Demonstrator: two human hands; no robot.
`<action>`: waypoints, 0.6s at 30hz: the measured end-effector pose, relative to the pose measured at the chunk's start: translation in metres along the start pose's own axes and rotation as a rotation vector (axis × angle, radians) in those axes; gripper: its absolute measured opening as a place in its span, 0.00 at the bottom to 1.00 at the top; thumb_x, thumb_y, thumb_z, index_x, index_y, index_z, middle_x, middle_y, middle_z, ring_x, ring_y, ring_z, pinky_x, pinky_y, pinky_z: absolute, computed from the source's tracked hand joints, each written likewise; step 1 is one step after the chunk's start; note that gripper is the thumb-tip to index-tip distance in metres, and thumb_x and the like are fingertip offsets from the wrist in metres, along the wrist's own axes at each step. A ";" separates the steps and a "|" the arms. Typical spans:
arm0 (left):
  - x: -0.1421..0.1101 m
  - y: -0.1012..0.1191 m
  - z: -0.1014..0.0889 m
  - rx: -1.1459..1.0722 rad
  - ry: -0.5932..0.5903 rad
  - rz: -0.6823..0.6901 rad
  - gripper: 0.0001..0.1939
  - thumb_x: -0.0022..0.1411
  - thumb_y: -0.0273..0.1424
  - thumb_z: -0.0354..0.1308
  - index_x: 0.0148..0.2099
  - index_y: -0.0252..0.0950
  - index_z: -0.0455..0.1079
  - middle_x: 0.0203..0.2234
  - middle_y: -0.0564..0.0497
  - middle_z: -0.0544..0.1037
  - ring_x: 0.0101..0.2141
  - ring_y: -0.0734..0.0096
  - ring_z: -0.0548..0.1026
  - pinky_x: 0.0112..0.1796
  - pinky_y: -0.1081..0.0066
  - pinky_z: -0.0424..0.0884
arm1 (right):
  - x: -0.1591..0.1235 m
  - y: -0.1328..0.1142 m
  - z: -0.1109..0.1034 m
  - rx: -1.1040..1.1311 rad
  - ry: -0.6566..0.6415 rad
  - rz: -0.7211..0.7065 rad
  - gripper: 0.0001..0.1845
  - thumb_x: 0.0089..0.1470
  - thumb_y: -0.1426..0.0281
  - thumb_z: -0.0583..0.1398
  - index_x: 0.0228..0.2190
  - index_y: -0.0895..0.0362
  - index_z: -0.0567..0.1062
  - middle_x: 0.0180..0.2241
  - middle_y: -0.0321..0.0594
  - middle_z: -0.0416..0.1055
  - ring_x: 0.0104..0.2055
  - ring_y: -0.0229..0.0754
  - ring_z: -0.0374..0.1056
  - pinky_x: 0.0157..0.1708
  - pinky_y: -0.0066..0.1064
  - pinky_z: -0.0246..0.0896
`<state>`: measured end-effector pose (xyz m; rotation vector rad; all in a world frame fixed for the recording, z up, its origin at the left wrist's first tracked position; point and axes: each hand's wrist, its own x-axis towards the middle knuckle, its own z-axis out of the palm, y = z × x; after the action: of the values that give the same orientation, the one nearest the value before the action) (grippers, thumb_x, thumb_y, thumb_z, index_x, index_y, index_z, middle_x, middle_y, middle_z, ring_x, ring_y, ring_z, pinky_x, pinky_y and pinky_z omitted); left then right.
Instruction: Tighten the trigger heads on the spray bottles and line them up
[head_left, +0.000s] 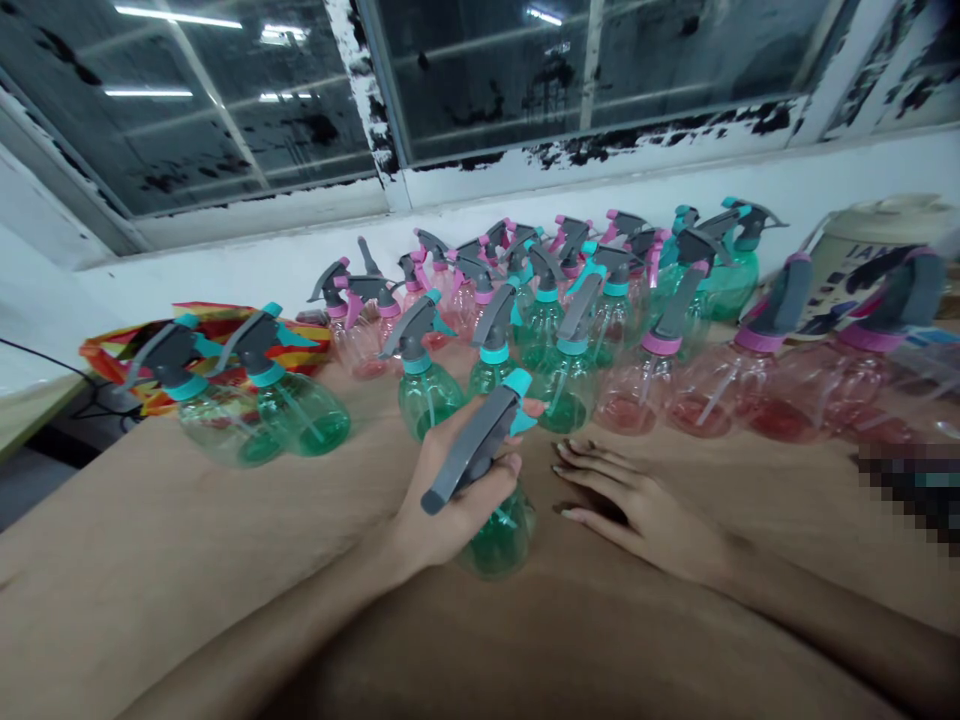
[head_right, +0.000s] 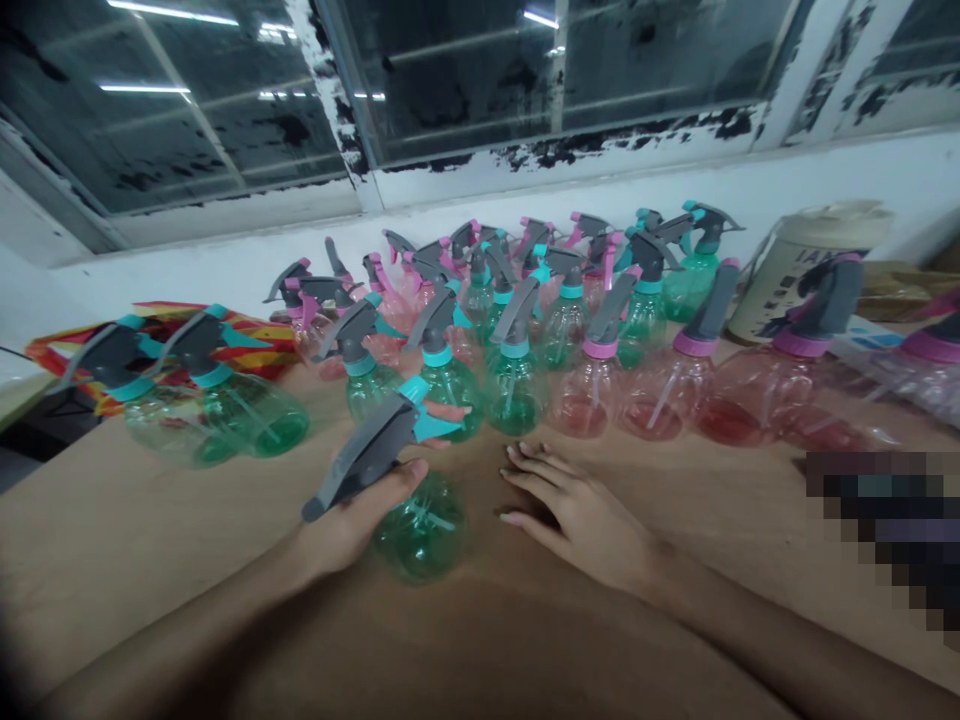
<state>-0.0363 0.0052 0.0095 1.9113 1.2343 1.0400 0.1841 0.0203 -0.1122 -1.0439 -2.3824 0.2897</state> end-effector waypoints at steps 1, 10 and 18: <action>0.000 0.000 0.000 -0.008 -0.005 0.014 0.16 0.53 0.31 0.52 0.44 0.43 0.71 0.35 0.52 0.78 0.37 0.66 0.77 0.39 0.72 0.74 | 0.000 0.000 0.000 -0.003 -0.001 0.004 0.23 0.59 0.58 0.55 0.54 0.52 0.68 0.58 0.41 0.65 0.62 0.49 0.56 0.59 0.48 0.55; -0.001 -0.004 0.003 -0.006 0.026 -0.024 0.12 0.53 0.31 0.52 0.41 0.42 0.69 0.32 0.52 0.77 0.35 0.65 0.78 0.37 0.71 0.74 | 0.000 0.000 0.000 0.006 -0.005 0.002 0.24 0.59 0.58 0.55 0.55 0.52 0.68 0.57 0.42 0.65 0.62 0.48 0.56 0.59 0.49 0.55; 0.002 0.001 0.012 -0.017 0.000 0.011 0.11 0.52 0.30 0.52 0.39 0.42 0.69 0.31 0.52 0.76 0.33 0.67 0.77 0.36 0.72 0.74 | 0.001 0.000 0.000 -0.032 -0.014 -0.015 0.24 0.60 0.58 0.54 0.55 0.54 0.68 0.58 0.42 0.64 0.62 0.47 0.56 0.60 0.47 0.54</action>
<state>-0.0246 0.0057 0.0051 1.9070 1.2122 1.0527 0.1834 0.0205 -0.1118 -1.0418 -2.4137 0.2547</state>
